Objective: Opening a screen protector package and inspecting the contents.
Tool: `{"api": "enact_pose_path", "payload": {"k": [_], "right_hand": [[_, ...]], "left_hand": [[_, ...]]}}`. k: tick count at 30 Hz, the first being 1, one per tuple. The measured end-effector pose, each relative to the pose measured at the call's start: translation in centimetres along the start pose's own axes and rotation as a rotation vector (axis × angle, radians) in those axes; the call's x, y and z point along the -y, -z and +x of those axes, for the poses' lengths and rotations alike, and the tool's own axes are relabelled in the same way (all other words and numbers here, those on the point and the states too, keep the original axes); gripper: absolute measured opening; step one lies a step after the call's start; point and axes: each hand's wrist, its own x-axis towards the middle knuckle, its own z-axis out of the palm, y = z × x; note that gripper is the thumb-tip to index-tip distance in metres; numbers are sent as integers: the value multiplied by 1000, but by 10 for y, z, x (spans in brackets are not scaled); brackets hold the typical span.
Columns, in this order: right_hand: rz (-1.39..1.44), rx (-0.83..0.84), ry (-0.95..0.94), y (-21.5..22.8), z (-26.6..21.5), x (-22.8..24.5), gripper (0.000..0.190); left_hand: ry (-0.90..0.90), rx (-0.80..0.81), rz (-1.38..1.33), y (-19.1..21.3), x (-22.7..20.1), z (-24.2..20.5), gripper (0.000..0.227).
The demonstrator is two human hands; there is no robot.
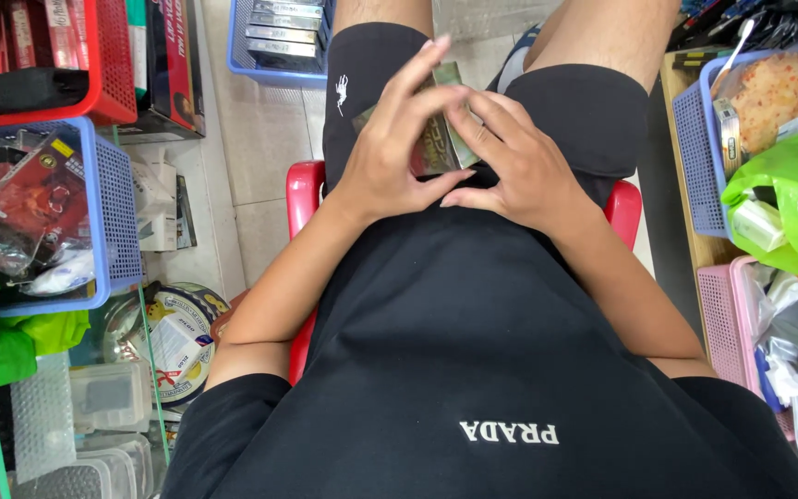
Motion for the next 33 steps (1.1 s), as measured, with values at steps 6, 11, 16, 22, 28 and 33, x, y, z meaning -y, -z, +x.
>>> {"api": "enact_pose_path", "payload": {"k": [6, 11, 16, 22, 28, 33], "right_hand": [[10, 40, 15, 5, -5, -15, 86], [728, -80, -256, -7, -8, -37, 79], [526, -59, -145, -10, -3, -54, 68], [786, -125, -263, -17, 10, -71, 45], [873, -208, -514, -29, 33, -113, 41], [972, -198, -483, -26, 84, -141, 48]], "left_hand": [[-29, 57, 104, 8, 7, 1, 87], [-36, 181, -296, 20, 16, 1, 92], [-33, 234, -223, 31, 28, 12, 82], [50, 134, -90, 37, 66, 0, 61], [242, -16, -8, 37, 100, 1, 45], [496, -145, 20, 38, 104, 20, 38]]}}
